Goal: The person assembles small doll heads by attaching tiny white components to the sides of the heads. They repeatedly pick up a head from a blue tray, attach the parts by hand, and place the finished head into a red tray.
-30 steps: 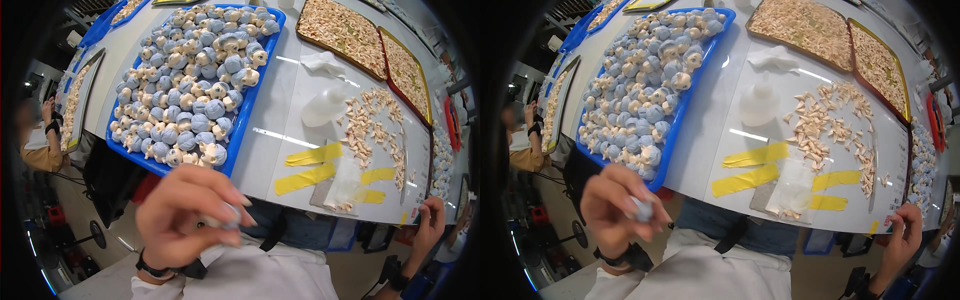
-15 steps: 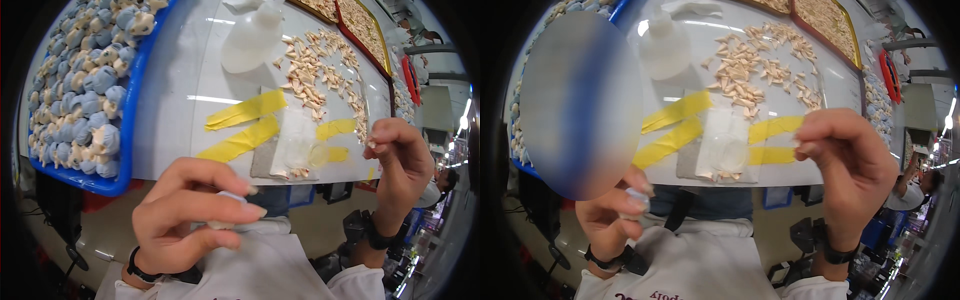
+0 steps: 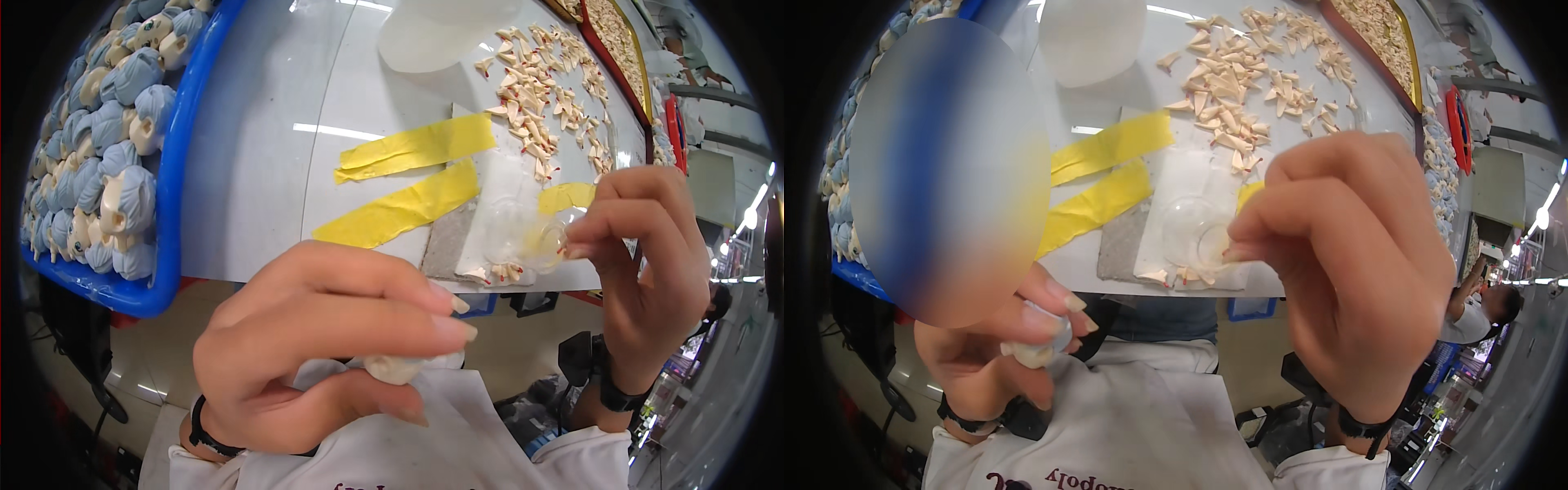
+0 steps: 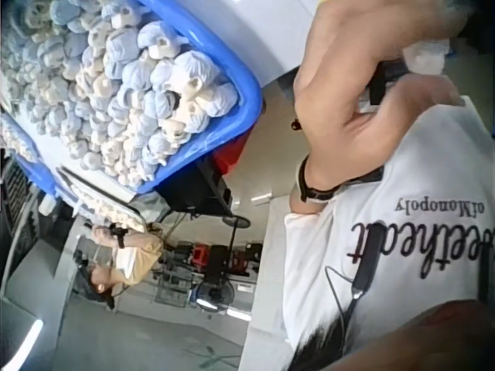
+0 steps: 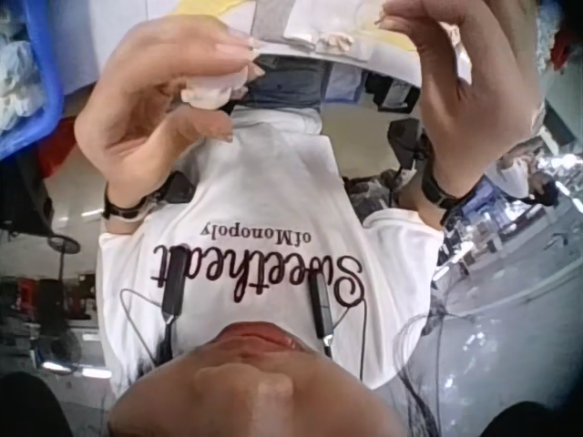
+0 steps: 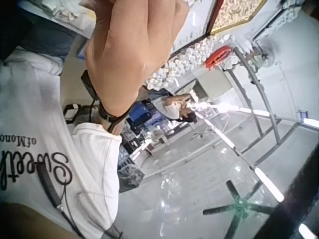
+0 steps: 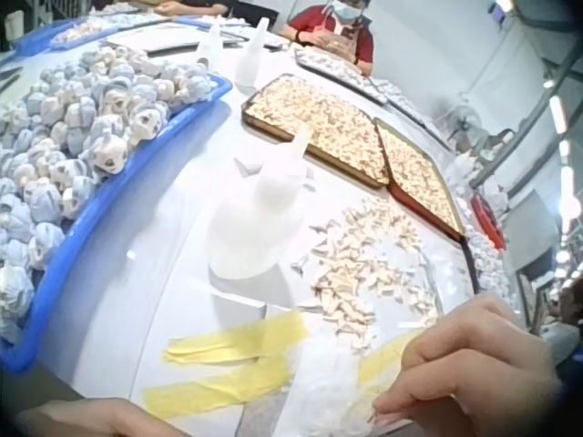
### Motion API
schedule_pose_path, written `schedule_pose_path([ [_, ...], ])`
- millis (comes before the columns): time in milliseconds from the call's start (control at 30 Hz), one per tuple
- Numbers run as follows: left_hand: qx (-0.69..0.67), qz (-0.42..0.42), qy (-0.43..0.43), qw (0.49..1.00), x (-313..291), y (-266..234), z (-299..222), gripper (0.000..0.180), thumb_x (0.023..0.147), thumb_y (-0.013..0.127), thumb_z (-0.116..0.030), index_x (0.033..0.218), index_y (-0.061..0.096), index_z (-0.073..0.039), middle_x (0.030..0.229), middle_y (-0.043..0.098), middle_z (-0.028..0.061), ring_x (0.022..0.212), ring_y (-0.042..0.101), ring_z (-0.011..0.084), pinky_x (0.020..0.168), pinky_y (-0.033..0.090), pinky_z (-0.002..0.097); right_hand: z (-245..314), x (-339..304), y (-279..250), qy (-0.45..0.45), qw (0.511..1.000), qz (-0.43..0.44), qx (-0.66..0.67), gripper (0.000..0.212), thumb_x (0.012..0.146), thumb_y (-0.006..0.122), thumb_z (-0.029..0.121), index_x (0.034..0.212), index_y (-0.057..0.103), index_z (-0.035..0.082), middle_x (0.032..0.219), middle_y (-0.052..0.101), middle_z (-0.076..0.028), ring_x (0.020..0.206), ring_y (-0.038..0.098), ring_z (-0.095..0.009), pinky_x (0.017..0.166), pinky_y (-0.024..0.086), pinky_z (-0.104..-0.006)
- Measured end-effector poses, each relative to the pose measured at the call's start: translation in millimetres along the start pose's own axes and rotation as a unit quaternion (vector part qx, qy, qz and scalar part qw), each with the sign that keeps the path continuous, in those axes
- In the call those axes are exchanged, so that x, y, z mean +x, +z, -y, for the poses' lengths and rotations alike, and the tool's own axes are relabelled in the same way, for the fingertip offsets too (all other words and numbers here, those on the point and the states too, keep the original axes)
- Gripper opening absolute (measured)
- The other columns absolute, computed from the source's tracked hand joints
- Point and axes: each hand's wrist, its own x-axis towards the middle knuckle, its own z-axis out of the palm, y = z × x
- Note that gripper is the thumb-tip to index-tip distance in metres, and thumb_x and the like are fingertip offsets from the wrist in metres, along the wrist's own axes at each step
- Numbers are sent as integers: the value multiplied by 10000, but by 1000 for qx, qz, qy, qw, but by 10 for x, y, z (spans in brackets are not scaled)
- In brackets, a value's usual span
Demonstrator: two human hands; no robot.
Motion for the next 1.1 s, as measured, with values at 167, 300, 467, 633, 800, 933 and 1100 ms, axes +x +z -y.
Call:
schedule_pose_path([
  [167, 10, -14, 10, 1000, 23, 37, 26, 328, 730, 719, -151, 960, 554, 16, 993, 500, 177, 786, 607, 237, 656, 511, 278, -17, 31, 16, -71, 997, -6, -23, 171, 544, 674, -13, 658, 548, 8, 682, 518, -78, 661, 503, -208, 592, 385, -288],
  [300, -1, -7, 52, 999, 74, 43, 124, 367, 714, 733, -151, 969, 543, 33, 980, 507, 183, 757, 612, 241, 635, 518, 270, -49, 37, 25, -70, 997, -25, -29, 163, 553, 673, -8, 663, 554, 11, 692, 526, -81, 657, 503, -210, 591, 386, -292],
  [467, -95, -92, -40, 990, 26, 243, 15, 423, 688, 754, -150, 992, 529, 40, 997, 513, 202, 748, 618, 236, 609, 520, 252, -11, 5, 56, -58, 997, -50, -3, 152, 570, 664, -33, 669, 557, 9, 710, 535, -87, 665, 508, -209, 596, 388, -288],
  [633, -120, -116, -43, 985, 47, 355, -13, 474, 654, 780, -172, 994, 525, 40, 998, 524, 206, 742, 622, 240, 599, 522, 251, 63, -143, 22, -32, 990, -51, 130, 188, 573, 666, -71, 696, 562, 26, 706, 508, -75, 654, 490, -163, 590, 379, -247],
  [800, -141, -142, -78, 977, 25, 455, -87, 410, 667, 767, -138, 965, 539, 27, 947, 554, 182, 791, 607, 226, 680, 507, 279, 190, -278, 6, -20, 949, 25, 314, 222, 624, 756, 33, 740, 579, 101, 715, 464, -37, 645, 474, -125, 585, 381, -210],
  [933, -139, -132, -70, 979, 12, 494, -91, 333, 674, 731, -76, 946, 559, 11, 930, 567, 167, 838, 585, 198, 744, 476, 277, 224, -427, 225, -7, 945, -54, 323, 235, 636, 749, 20, 766, 572, 101, 760, 488, -53, 654, 468, -122, 574, 382, -201],
  [1100, -52, -90, -24, 994, -4, 463, -36, 333, 659, 746, -89, 931, 582, 9, 923, 575, 153, 841, 579, 183, 735, 462, 260, 193, -449, 220, -32, 942, -82, 323, 219, 654, 704, -50, 771, 570, 79, 778, 498, -72, 644, 484, -124, 547, 402, -207],
])
